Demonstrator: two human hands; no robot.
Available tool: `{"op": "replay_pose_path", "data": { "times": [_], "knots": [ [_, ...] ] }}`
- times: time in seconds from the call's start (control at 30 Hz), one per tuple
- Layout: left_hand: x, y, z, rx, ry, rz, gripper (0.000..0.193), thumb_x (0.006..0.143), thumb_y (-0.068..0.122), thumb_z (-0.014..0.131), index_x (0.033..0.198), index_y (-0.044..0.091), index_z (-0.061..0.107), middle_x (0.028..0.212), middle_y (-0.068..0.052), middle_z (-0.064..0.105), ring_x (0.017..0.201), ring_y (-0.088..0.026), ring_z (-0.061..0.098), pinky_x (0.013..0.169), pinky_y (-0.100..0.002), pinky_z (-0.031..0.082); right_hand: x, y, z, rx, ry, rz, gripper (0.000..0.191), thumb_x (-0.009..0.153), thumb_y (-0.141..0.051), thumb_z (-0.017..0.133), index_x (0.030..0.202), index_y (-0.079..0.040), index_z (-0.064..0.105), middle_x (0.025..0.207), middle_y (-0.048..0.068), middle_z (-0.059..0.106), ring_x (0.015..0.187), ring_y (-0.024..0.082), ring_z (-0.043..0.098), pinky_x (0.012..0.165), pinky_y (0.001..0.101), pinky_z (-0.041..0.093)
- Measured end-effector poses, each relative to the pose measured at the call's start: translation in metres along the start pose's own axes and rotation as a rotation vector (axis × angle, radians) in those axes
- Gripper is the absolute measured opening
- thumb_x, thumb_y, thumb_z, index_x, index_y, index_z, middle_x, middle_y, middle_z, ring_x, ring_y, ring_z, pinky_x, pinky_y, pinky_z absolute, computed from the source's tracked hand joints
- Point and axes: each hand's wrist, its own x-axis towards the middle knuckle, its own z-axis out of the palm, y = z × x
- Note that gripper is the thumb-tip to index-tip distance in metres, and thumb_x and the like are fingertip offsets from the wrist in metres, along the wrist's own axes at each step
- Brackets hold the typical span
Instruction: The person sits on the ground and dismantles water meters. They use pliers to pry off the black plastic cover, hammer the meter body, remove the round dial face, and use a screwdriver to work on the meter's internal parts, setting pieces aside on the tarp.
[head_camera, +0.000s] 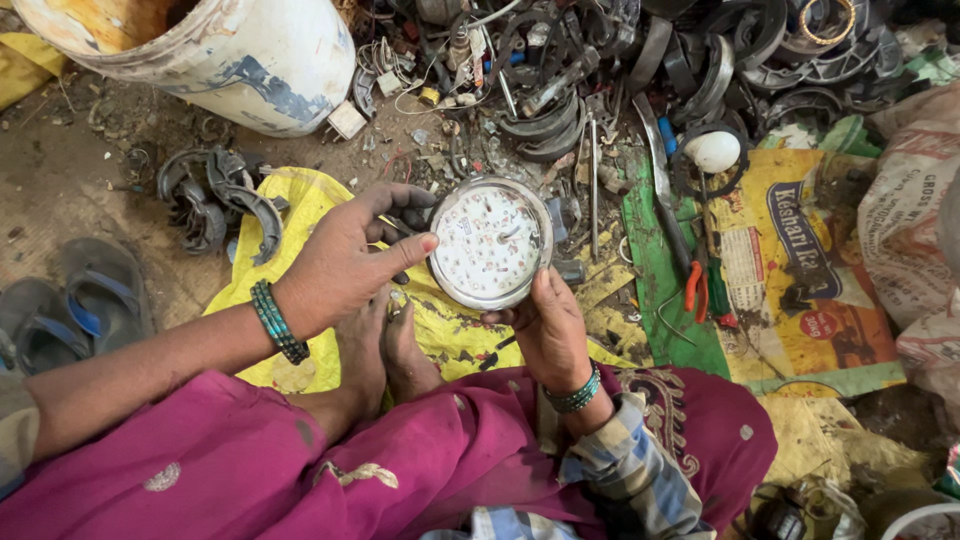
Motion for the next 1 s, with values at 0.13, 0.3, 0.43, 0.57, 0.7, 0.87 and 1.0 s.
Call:
{"op": "replay_pose_path", "data": {
  "times": [0.13, 0.3, 0.43, 0.57, 0.7, 0.87, 1.0],
  "knots": [
    [0.0, 0.001, 0.002, -0.005, -0.002, 0.007, 0.05, 0.09, 0.02, 0.075, 0.134, 0.002, 0.06, 0.109, -0.002, 0.071, 0.092, -0.007, 0.065, 0.081, -0.025, 0.057, 0.0, -0.001, 0.001, 0.016, -0.027, 0.008, 0.046, 0.112, -0.035, 0.044, 0.139, 0.002, 0.049, 0.127, 0.015, 0.069, 0.102, 0.022, 0.072, 0.083, 0.0375, 0.061],
    [0.001, -0.002, 0.001, -0.049, -0.037, -0.042, 0.054, 0.09, 0.019, 0.075, 0.138, 0.002, 0.056, 0.113, -0.005, 0.07, 0.098, -0.009, 0.066, 0.085, -0.026, 0.058, 0.001, 0.0, 0.003, 0.047, -0.052, 0.015, 0.048, 0.112, -0.035, 0.044, 0.142, 0.002, 0.048, 0.129, 0.015, 0.068, 0.105, 0.022, 0.072, 0.084, 0.0377, 0.061],
    [0.004, -0.007, 0.004, -0.173, -0.095, -0.011, 0.057, 0.092, 0.017, 0.074, 0.141, 0.0, 0.052, 0.12, -0.007, 0.068, 0.107, -0.011, 0.065, 0.093, -0.027, 0.056, 0.0, 0.001, 0.004, 0.056, -0.06, 0.029, 0.047, 0.113, -0.034, 0.044, 0.142, 0.003, 0.047, 0.13, 0.016, 0.067, 0.107, 0.023, 0.071, 0.087, 0.0392, 0.062],
    [0.004, -0.009, 0.003, -0.201, -0.12, -0.029, 0.059, 0.092, 0.018, 0.073, 0.144, 0.0, 0.051, 0.122, -0.007, 0.069, 0.109, -0.011, 0.066, 0.094, -0.028, 0.057, 0.001, 0.003, 0.003, 0.071, -0.065, 0.032, 0.048, 0.113, -0.034, 0.044, 0.143, 0.003, 0.047, 0.132, 0.015, 0.067, 0.11, 0.023, 0.071, 0.087, 0.0394, 0.062],
    [0.003, -0.01, 0.003, -0.171, -0.113, -0.046, 0.061, 0.091, 0.019, 0.074, 0.144, 0.0, 0.052, 0.122, -0.009, 0.069, 0.107, -0.012, 0.066, 0.093, -0.028, 0.057, 0.001, 0.004, 0.003, 0.107, -0.062, 0.05, 0.048, 0.112, -0.034, 0.044, 0.144, 0.002, 0.047, 0.133, 0.015, 0.066, 0.112, 0.023, 0.07, 0.087, 0.0397, 0.062],
    [0.005, -0.01, 0.003, -0.173, -0.126, -0.008, 0.062, 0.091, 0.021, 0.074, 0.144, -0.001, 0.049, 0.127, -0.011, 0.067, 0.115, -0.014, 0.065, 0.098, -0.03, 0.056, 0.0, 0.006, 0.001, 0.105, -0.06, 0.059, 0.048, 0.112, -0.035, 0.044, 0.144, 0.002, 0.048, 0.133, 0.015, 0.066, 0.112, 0.023, 0.07, 0.087, 0.0393, 0.062],
    [0.003, -0.01, 0.003, -0.146, -0.138, -0.07, 0.07, 0.089, 0.021, 0.075, 0.148, 0.0, 0.044, 0.127, -0.013, 0.068, 0.116, -0.018, 0.066, 0.098, -0.032, 0.055, 0.0, 0.006, -0.001, 0.114, -0.085, 0.07, 0.05, 0.113, -0.036, 0.044, 0.145, 0.002, 0.048, 0.134, 0.015, 0.066, 0.114, 0.023, 0.07, 0.089, 0.0392, 0.062]
  ]
}}
